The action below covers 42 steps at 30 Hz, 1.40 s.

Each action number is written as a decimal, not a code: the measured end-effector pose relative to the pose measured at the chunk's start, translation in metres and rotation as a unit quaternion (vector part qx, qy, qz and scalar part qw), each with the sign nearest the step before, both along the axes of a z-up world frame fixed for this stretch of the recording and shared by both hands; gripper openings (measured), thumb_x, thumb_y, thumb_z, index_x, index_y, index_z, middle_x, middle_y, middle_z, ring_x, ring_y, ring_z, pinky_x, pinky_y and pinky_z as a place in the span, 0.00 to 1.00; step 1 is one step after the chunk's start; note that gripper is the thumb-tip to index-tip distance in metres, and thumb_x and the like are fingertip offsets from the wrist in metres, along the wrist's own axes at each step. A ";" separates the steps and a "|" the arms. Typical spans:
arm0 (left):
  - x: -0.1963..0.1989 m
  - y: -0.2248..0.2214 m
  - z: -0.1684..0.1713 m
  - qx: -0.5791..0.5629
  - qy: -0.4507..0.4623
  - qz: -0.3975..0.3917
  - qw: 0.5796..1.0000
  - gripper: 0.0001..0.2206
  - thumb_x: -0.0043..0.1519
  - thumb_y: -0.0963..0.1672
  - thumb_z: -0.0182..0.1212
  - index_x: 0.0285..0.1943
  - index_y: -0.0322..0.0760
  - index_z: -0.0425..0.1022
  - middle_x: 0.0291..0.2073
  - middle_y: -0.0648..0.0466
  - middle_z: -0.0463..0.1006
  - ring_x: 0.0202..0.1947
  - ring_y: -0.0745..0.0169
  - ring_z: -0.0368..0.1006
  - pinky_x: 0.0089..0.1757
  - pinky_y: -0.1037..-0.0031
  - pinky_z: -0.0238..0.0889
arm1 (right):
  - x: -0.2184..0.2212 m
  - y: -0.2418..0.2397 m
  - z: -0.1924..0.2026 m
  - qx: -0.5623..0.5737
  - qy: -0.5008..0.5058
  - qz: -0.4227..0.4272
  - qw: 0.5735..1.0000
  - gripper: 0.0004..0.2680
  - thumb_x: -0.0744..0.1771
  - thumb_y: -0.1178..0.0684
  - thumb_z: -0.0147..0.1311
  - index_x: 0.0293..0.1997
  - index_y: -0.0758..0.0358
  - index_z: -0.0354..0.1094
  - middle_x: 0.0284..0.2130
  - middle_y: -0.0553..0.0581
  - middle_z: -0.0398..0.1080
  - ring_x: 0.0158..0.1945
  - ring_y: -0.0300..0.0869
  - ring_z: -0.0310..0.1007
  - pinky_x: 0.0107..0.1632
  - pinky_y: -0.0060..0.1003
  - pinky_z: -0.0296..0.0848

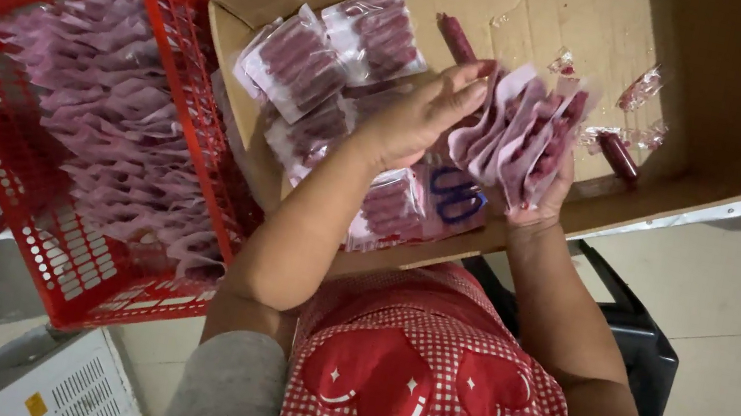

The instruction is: The person sorts and packs small vacuum-sealed packages of processed meat by hand from a cardboard box into a red plastic crate.

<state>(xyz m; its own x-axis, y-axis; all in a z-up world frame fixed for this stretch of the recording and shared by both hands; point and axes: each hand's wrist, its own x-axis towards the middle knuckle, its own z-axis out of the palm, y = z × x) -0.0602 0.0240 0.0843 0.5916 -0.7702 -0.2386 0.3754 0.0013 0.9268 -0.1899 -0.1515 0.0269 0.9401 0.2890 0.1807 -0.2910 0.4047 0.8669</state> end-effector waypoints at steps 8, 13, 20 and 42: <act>0.007 0.004 -0.052 -0.054 0.156 0.034 0.986 0.29 0.70 0.56 0.56 0.74 0.40 0.60 0.60 0.34 0.72 0.55 0.39 0.78 0.47 0.53 0.78 | 0.019 0.024 0.052 0.617 0.016 0.091 0.782 0.20 0.67 0.53 0.40 0.65 0.73 0.65 0.54 0.81 0.65 0.61 0.69 0.59 0.60 0.71 0.62; 0.021 0.038 0.033 0.180 -0.051 -0.010 0.982 0.30 0.65 0.58 0.38 0.68 0.40 0.63 0.61 0.39 0.74 0.58 0.49 0.73 0.47 0.71 0.80 | 0.014 0.016 0.049 0.740 0.040 0.057 0.669 0.21 0.71 0.48 0.37 0.74 0.64 0.59 0.65 0.73 0.54 0.70 0.59 0.52 0.68 0.58 0.61; -0.001 0.083 0.011 0.526 -0.159 0.022 0.835 0.19 0.66 0.42 0.56 0.67 0.35 0.68 0.41 0.46 0.82 0.42 0.51 0.79 0.44 0.60 0.72 | 0.001 -0.014 0.047 0.549 -0.022 0.033 0.835 0.20 0.78 0.45 0.31 0.80 0.63 0.54 0.68 0.87 0.34 0.73 0.71 0.38 0.71 0.64 0.56; -0.018 0.082 -0.026 0.474 -0.177 -0.007 0.863 0.17 0.65 0.55 0.55 0.55 0.47 0.74 0.58 0.41 0.70 0.64 0.33 0.65 0.59 0.40 0.54 | -0.012 0.023 0.076 -0.490 0.243 -0.195 0.814 0.09 0.62 0.50 0.69 0.44 0.55 0.80 0.39 0.55 0.81 0.43 0.40 0.83 0.55 0.33 0.82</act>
